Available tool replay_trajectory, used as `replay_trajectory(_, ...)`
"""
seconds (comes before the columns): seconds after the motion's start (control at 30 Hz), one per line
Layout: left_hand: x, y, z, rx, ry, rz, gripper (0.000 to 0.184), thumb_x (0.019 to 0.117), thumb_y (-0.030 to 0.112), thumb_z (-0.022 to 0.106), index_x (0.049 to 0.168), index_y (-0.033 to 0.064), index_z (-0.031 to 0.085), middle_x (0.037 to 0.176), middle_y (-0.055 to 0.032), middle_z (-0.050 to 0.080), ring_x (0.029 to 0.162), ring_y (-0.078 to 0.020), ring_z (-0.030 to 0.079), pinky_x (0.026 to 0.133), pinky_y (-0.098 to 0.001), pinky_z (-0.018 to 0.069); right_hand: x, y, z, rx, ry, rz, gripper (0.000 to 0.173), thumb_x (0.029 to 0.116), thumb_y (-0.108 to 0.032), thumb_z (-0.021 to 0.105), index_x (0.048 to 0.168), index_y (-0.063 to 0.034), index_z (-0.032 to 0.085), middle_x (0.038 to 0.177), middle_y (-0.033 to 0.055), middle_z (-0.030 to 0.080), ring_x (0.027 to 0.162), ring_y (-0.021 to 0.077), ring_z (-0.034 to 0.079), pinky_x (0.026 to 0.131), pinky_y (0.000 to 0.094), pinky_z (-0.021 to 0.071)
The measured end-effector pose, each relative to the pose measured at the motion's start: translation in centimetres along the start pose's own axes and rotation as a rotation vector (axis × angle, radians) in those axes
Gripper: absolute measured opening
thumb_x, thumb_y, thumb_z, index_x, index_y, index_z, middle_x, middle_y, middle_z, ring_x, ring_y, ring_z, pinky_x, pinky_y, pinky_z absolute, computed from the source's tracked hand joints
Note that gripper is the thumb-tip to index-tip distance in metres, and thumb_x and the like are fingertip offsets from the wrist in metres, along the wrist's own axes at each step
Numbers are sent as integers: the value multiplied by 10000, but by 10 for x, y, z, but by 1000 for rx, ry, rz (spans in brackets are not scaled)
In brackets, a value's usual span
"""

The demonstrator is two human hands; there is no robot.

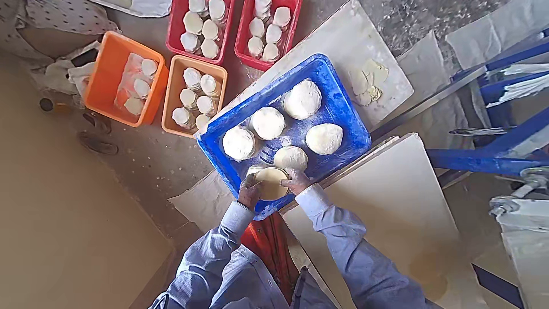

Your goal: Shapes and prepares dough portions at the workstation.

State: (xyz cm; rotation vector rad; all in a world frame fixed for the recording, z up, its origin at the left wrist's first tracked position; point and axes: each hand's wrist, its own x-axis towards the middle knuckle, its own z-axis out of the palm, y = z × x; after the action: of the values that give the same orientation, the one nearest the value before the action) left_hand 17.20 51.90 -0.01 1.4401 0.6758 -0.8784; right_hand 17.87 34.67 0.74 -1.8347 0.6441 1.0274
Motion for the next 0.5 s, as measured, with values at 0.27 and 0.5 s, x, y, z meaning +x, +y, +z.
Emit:
replay_trajectory(0.27,69,25,66,466,-108,159,402,988,141,672,1322,-61,575,1271,-294,625,1197,-404,616,1040,-562,476,28,7,-56,-244,302,73,468,940,-83,718,1359,68,574,1343,299,608,1296,427,570,1111,577,417)
replay_trajectory(0.5,66,33,77,958,-58,299,523,1018,270,627,1401,-65,505,1326,-308,598,1249,-444,582,1074,-595,444,-10,6,-29,-324,526,-61,462,937,-198,712,1352,-13,630,1306,191,665,1241,326,622,1067,490,500)
